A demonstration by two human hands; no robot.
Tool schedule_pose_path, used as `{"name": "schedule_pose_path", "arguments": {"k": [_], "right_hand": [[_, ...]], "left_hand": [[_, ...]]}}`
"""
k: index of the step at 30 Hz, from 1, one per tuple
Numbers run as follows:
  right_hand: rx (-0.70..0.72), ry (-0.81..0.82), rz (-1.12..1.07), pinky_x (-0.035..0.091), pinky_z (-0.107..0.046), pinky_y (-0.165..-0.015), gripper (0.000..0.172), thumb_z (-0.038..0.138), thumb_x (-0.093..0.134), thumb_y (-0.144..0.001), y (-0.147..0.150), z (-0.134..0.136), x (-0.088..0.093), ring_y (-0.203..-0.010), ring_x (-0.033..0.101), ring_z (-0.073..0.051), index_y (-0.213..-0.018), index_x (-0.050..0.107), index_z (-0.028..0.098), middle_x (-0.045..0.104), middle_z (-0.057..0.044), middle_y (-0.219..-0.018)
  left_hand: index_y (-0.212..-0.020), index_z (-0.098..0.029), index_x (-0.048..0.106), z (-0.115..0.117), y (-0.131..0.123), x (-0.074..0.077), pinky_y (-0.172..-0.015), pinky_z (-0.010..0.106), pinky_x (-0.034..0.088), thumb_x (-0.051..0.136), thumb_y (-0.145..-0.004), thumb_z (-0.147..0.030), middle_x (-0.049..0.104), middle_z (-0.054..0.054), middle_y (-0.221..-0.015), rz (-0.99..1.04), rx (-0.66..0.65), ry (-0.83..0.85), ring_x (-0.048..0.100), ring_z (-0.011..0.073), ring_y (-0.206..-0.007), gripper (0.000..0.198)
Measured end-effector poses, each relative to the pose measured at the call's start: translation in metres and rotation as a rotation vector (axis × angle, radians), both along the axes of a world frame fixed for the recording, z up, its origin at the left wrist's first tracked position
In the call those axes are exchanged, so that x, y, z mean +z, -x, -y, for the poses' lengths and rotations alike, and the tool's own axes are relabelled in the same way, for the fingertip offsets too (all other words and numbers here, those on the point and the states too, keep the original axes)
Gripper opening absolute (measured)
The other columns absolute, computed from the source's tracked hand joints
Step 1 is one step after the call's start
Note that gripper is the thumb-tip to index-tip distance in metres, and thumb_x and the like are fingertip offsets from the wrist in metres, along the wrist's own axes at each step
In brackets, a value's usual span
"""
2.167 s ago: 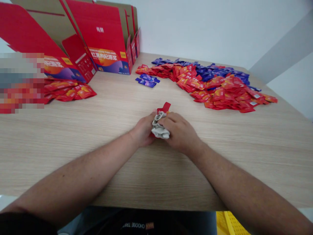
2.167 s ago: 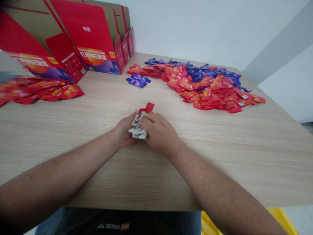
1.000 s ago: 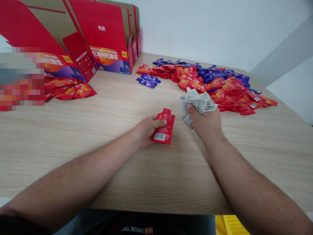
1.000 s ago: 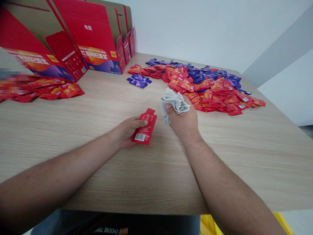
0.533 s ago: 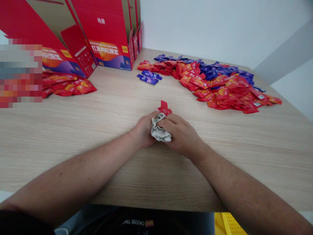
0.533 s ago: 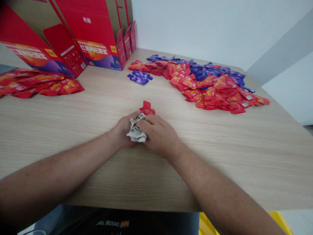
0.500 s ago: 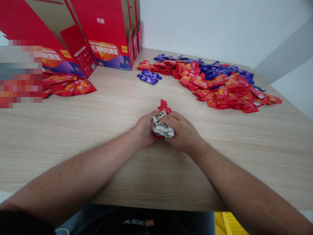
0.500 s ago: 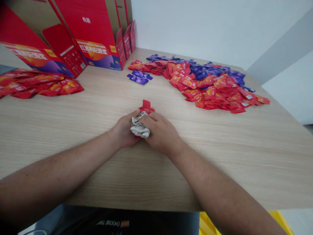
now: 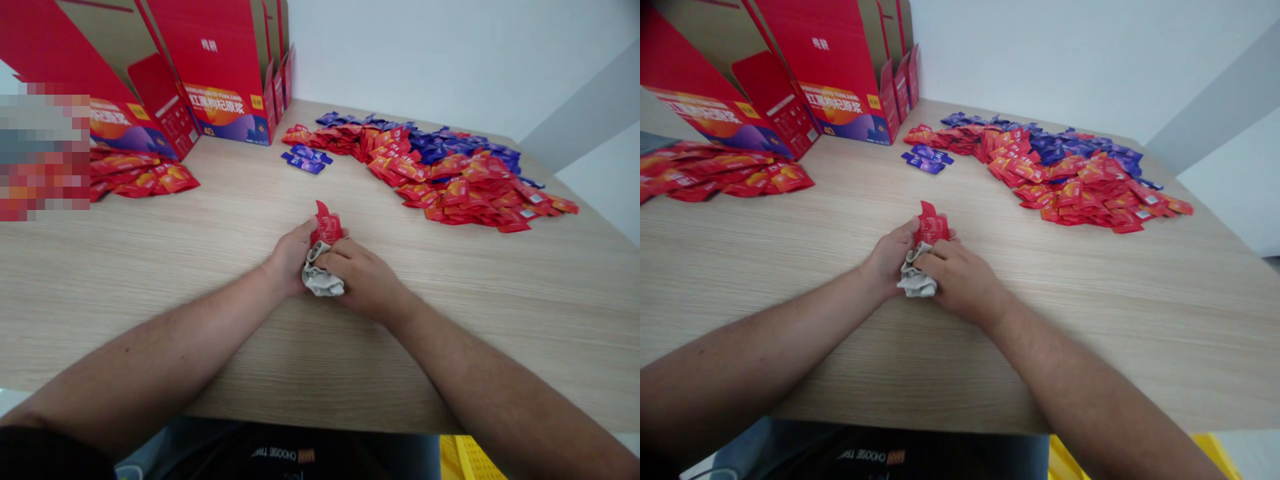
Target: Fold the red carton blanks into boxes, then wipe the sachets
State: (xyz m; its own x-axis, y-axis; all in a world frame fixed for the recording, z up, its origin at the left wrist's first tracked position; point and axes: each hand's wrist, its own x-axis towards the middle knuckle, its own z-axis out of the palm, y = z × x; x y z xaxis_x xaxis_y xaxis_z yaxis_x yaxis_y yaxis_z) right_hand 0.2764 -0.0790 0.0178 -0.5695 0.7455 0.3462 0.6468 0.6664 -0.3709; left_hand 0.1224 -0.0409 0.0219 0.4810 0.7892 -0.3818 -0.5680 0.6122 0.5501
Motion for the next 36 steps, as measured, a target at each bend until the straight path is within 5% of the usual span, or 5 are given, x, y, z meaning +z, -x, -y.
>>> {"name": "schedule_pose_path", "arguments": {"k": [4, 14, 18, 31, 36], "right_hand": [[-0.149, -0.016, -0.112, 0.052, -0.038, -0.088, 0.016, 0.02, 0.061, -0.092, -0.002, -0.002, -0.002, -0.098, 0.061, -0.025, -0.107, 0.069, 0.021, 0.069, -0.009, -0.101], [-0.02, -0.016, -0.08, 0.054, -0.036, -0.085, 0.016, 0.018, 0.063, -0.091, -0.002, -0.002, -0.003, -0.095, 0.062, -0.023, -0.105, 0.069, 0.022, 0.068, -0.008, -0.101], [-0.263, -0.146, -0.216, 0.055, -0.038, -0.086, 0.014, 0.024, 0.062, -0.094, -0.006, -0.004, 0.0, -0.096, 0.063, -0.024, -0.107, 0.069, 0.025, 0.067, -0.007, -0.099], [-0.327, -0.187, -0.217, 0.054, -0.041, -0.087, 0.016, 0.03, 0.061, -0.092, -0.035, -0.021, 0.007, -0.1, 0.065, -0.027, -0.106, 0.069, 0.026, 0.071, -0.009, -0.103], [-0.671, -0.187, -0.278, 0.051, -0.052, -0.086, 0.019, 0.042, 0.058, -0.088, -0.071, -0.042, 0.001, -0.091, 0.064, -0.032, -0.088, 0.065, 0.024, 0.07, -0.013, -0.09]], "left_hand": [[-0.104, -0.017, 0.07, -0.003, 0.002, 0.0, -0.087, 0.037, 0.059, 0.036, -0.106, -0.04, 0.074, 0.008, -0.092, 0.026, 0.03, -0.047, 0.073, 0.0228, -0.091, 0.041], [-0.107, -0.017, 0.071, 0.002, 0.001, 0.004, -0.077, 0.035, 0.06, 0.036, -0.107, -0.048, 0.074, 0.008, -0.086, -0.062, 0.031, -0.004, 0.072, 0.0225, -0.083, 0.046], [-0.105, -0.017, 0.069, 0.012, -0.01, 0.002, -0.08, 0.029, 0.058, 0.041, -0.108, -0.036, 0.075, 0.007, -0.092, -0.032, 0.03, -0.037, 0.072, 0.0175, -0.082, 0.035], [-0.12, -0.022, 0.062, 0.025, -0.003, -0.011, -0.069, 0.04, 0.062, 0.062, -0.098, -0.041, 0.073, 0.01, -0.1, -0.135, -0.291, -0.114, 0.073, 0.0225, -0.073, 0.028], [-0.109, -0.02, 0.064, 0.015, 0.007, 0.0, -0.06, 0.029, 0.057, 0.069, -0.09, -0.034, 0.068, 0.009, -0.104, -0.274, -0.272, -0.332, 0.07, 0.0172, -0.073, 0.024]]}}
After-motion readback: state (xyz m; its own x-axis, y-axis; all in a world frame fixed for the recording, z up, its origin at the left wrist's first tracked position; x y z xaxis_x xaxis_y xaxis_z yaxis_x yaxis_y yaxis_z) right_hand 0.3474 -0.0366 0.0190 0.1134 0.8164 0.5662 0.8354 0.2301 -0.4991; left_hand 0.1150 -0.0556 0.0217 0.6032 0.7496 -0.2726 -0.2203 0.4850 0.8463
